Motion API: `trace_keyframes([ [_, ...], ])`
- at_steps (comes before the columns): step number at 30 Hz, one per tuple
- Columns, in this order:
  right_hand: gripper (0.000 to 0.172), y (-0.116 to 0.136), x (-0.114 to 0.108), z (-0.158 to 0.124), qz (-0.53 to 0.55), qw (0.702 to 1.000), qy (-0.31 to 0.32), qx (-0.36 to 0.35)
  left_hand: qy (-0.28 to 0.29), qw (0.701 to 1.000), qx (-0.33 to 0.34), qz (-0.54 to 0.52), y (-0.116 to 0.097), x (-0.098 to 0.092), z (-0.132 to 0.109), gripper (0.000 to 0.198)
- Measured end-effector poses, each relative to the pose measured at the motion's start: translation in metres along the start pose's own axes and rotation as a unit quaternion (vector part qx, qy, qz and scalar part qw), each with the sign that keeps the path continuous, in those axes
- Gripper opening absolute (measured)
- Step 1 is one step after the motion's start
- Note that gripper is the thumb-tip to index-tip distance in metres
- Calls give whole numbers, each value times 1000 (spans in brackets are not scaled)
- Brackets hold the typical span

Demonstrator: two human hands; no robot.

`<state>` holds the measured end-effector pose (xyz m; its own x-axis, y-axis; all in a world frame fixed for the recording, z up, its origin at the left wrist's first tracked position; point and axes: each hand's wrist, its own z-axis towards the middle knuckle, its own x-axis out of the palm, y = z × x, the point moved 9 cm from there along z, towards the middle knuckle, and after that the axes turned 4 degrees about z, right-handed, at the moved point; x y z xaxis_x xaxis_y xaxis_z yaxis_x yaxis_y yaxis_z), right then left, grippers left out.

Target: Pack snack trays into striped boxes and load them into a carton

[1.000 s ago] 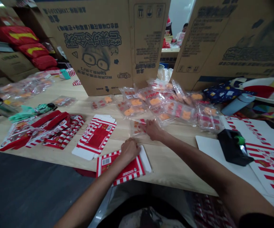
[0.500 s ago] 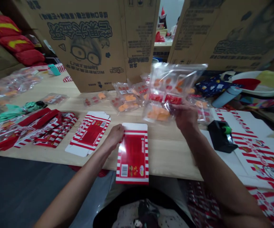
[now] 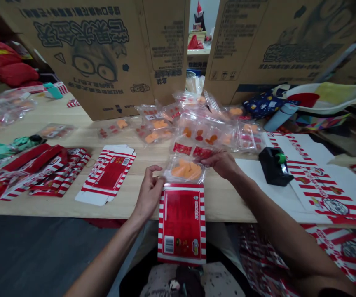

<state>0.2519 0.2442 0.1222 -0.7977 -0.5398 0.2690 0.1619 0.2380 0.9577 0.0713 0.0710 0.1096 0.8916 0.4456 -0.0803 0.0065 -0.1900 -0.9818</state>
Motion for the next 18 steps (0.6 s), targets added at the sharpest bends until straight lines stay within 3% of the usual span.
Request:
trace_keyframes([
  [3, 19, 1, 2, -2, -17, 997, 45, 57, 0, 995, 75, 60, -12, -1, -6, 10],
  [6, 24, 9, 16, -6, -40, 990, 116, 72, 37, 990, 99, 91, -19, 3, -9, 14],
  [10, 19, 24, 27, -9, -150, 978, 143, 20, 79, 993, 71, 59, -15, 8, -13, 30],
  [14, 5, 33, 38, -14, -239, 960, 146, -16, 51, 998, 39, 3, -3, 7, -13, 35],
  [16, 13, 37, 50, -22, -245, 951, 189, -12, 19, 1000, 12, -20, 4, 5, -12, 36],
  [18, 14, 55, 52, -25, -239, 955, 172, -47, 2, 999, -10, -49, 6, 4, -11, 38],
])
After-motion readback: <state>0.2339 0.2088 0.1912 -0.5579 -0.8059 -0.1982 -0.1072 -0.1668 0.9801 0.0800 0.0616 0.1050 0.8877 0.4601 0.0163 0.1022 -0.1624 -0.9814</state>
